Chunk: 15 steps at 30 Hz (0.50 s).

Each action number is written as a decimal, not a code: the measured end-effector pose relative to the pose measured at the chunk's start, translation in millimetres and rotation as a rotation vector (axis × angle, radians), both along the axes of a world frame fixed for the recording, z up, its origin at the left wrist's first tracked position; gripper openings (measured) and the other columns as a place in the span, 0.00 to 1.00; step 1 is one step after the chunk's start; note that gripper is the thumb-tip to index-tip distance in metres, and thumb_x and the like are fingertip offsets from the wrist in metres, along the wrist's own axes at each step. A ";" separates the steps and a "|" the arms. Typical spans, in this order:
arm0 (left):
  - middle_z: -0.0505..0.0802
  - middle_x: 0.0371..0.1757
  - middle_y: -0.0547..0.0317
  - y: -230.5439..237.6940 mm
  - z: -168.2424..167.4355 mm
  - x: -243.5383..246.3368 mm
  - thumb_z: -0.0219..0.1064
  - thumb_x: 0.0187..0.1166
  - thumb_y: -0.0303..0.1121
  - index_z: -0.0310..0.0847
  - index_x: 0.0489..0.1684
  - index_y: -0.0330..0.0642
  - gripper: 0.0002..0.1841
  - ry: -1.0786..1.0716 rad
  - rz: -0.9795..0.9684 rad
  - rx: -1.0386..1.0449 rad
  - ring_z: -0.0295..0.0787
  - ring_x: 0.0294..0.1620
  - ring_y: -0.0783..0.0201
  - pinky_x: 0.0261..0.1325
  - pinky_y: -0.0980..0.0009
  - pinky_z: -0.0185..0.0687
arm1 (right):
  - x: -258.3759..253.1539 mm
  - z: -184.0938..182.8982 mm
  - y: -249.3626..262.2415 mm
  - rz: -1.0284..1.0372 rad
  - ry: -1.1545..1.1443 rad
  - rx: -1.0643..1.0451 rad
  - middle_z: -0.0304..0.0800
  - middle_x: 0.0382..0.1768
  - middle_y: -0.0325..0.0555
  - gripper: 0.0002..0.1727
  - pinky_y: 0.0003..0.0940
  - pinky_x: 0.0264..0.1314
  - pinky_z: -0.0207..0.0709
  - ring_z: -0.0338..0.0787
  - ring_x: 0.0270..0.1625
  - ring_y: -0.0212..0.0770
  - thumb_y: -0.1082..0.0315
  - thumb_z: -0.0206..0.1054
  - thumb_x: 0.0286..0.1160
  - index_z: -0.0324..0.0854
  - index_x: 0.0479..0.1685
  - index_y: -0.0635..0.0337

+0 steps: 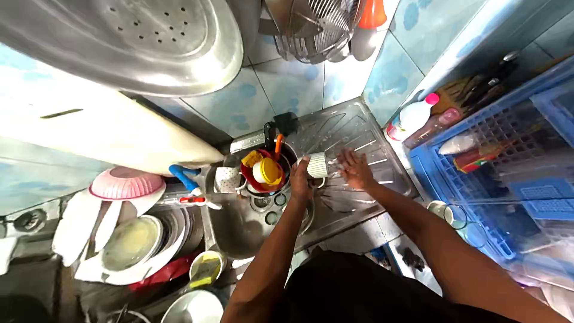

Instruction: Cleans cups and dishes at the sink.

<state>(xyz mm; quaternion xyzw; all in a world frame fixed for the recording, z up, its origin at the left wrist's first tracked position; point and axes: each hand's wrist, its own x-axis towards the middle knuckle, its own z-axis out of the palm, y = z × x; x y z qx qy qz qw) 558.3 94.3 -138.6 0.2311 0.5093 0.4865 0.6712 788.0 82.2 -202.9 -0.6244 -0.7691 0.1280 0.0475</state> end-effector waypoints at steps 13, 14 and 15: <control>0.90 0.34 0.55 -57.9 3.6 -20.4 0.66 0.79 0.60 0.77 0.69 0.54 0.27 0.046 -0.044 0.005 0.80 0.18 0.66 0.18 0.71 0.77 | -5.5 -10.9 -71.7 -0.395 -0.064 0.088 0.28 0.97 0.59 0.49 0.94 0.78 0.26 0.26 0.95 0.72 0.27 0.40 0.83 0.37 0.99 0.44; 0.90 0.36 0.55 -62.8 5.5 -22.7 0.65 0.80 0.61 0.76 0.70 0.55 0.28 0.042 -0.045 0.006 0.80 0.19 0.66 0.19 0.70 0.78 | -29.4 -15.4 -71.2 -0.363 -0.071 0.097 0.32 0.97 0.59 0.48 0.94 0.78 0.28 0.29 0.95 0.73 0.27 0.41 0.83 0.40 0.99 0.43; 0.91 0.37 0.55 -67.5 7.4 -24.9 0.65 0.79 0.62 0.76 0.71 0.56 0.28 0.042 -0.045 0.010 0.82 0.19 0.65 0.19 0.70 0.79 | -54.6 -18.4 -70.2 -0.337 -0.077 0.083 0.34 0.97 0.59 0.47 0.94 0.78 0.28 0.31 0.95 0.73 0.29 0.45 0.82 0.42 0.98 0.41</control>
